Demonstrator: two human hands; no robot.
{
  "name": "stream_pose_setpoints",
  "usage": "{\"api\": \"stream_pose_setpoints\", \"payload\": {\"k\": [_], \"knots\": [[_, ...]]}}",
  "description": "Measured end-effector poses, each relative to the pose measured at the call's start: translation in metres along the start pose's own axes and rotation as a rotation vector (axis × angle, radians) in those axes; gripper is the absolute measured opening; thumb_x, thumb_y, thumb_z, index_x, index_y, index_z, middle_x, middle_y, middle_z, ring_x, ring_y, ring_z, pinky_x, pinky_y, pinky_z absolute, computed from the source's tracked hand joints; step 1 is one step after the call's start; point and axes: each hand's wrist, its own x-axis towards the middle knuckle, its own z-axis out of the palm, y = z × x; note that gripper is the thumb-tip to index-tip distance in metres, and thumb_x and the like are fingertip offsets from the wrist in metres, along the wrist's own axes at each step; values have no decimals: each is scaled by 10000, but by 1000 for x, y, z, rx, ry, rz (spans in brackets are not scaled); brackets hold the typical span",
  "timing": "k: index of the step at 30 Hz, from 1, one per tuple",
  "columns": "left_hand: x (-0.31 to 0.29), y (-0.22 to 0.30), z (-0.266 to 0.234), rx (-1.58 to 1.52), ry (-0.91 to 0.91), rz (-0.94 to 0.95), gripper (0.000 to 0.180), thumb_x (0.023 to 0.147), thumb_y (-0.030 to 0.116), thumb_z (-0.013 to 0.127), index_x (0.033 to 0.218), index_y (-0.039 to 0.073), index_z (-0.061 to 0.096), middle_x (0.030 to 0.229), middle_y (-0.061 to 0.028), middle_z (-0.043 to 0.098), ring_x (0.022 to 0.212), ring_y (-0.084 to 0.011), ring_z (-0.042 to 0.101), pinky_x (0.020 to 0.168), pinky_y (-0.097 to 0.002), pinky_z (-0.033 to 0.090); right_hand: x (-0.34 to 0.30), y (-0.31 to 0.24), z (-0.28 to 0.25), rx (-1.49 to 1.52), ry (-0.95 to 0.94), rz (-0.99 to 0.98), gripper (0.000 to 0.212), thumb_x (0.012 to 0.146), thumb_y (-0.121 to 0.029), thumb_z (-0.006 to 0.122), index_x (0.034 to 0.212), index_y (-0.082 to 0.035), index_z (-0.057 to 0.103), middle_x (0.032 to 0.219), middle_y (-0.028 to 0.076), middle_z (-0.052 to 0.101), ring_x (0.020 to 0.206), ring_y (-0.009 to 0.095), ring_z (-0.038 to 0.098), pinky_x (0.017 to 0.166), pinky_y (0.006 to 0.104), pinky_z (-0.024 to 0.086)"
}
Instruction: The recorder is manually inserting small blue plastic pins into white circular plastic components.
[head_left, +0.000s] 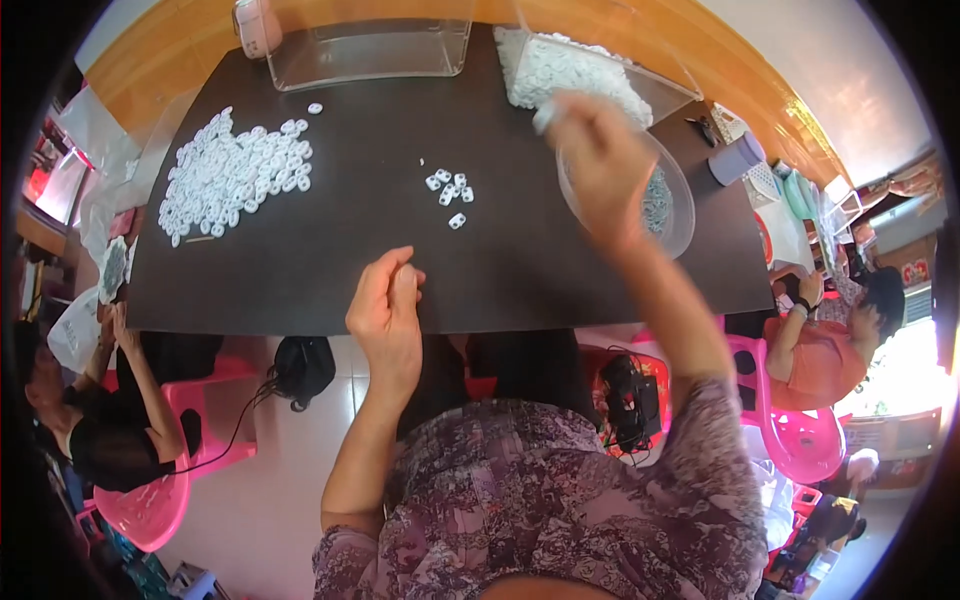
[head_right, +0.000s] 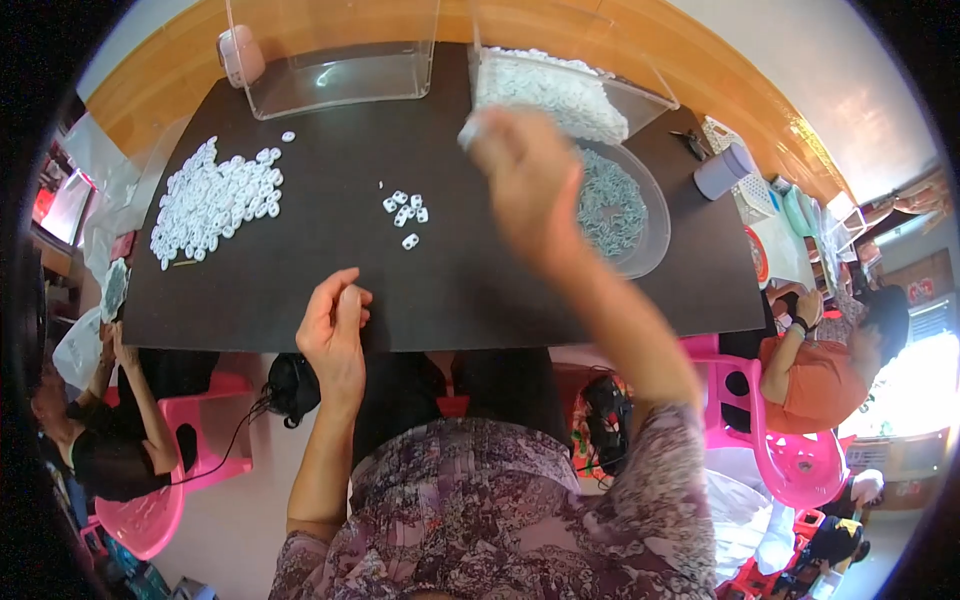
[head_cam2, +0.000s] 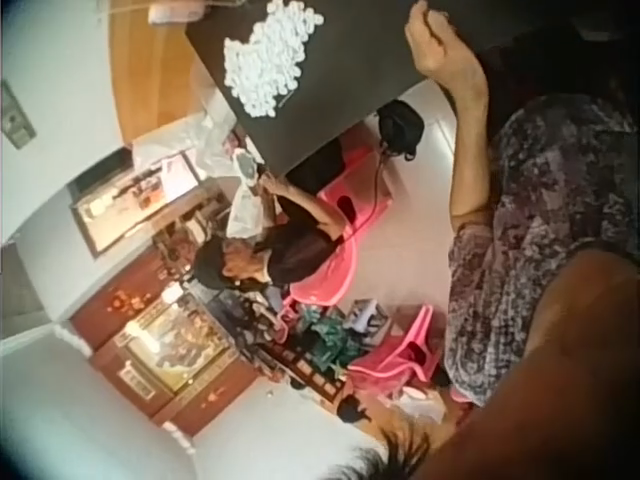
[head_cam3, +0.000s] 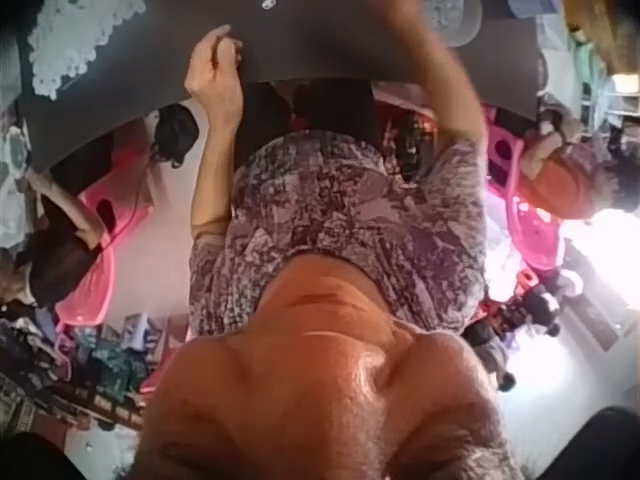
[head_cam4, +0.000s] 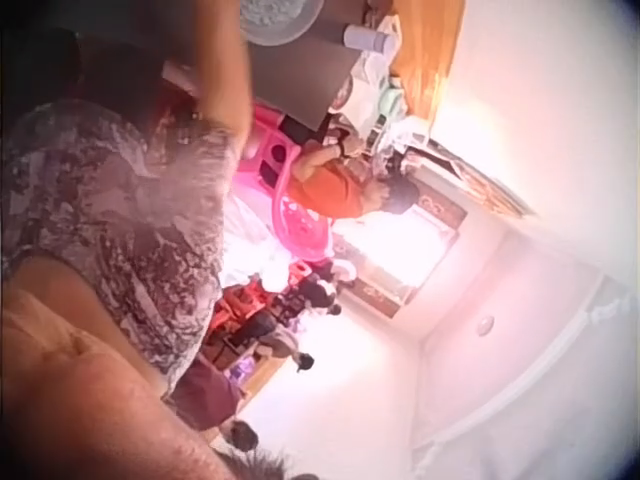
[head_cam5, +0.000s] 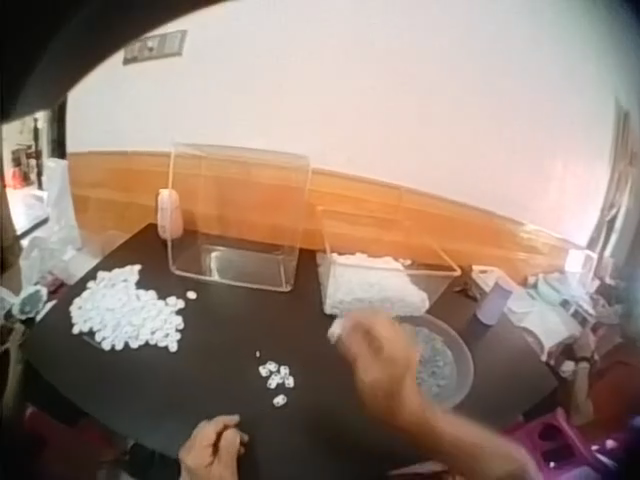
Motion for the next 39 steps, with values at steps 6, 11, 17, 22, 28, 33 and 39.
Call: {"api": "stream_pose_setpoints", "payload": {"k": [6,11,17,22,28,33,39], "knots": [[32,-3,10,362,-76,255,129,779,-6,605,904,18,618,744,-92,571,662,-216,558,606,-316,443,130,117,-21,-185,69,-36,213,747,-138,585,899,-4,651,825,190,645,788,339,619,718,410,470],[52,-15,36,743,-143,545,86,720,62,670,795,57,628,690,-84,518,675,-277,535,583,-365,443,113,126,5,-412,82,-63,254,731,-213,640,908,-31,661,895,216,636,897,258,616,839,414,444],[64,-21,55,977,-293,638,131,606,-11,611,734,19,613,734,-140,528,715,-287,550,581,-371,468,55,69,7,-277,-1,-304,148,726,-39,638,873,-30,649,844,118,625,797,261,583,704,331,460],[58,-12,48,891,-353,608,141,623,-35,609,749,28,602,726,-106,535,709,-268,554,588,-368,472,33,65,-8,-266,-107,-367,145,710,-4,643,851,-37,646,801,117,622,766,264,581,685,343,455],[37,1,29,449,-330,265,81,694,3,642,750,12,584,703,-89,558,625,-229,556,579,-317,446,2,119,-44,-253,-501,187,162,717,-73,616,864,-17,654,854,159,641,818,269,612,734,326,462],[26,5,24,316,-285,154,80,775,41,637,788,-21,588,697,-12,508,635,-79,472,594,-216,392,-20,131,-35,-346,-596,99,162,702,-61,616,856,-55,668,796,151,621,804,298,587,711,373,456],[24,-2,19,178,-233,26,84,800,67,650,796,-3,603,725,36,507,675,-53,454,634,-189,373,-18,143,-51,-378,-517,-70,135,695,-51,614,817,-78,666,747,133,598,777,318,556,680,407,441]]}}
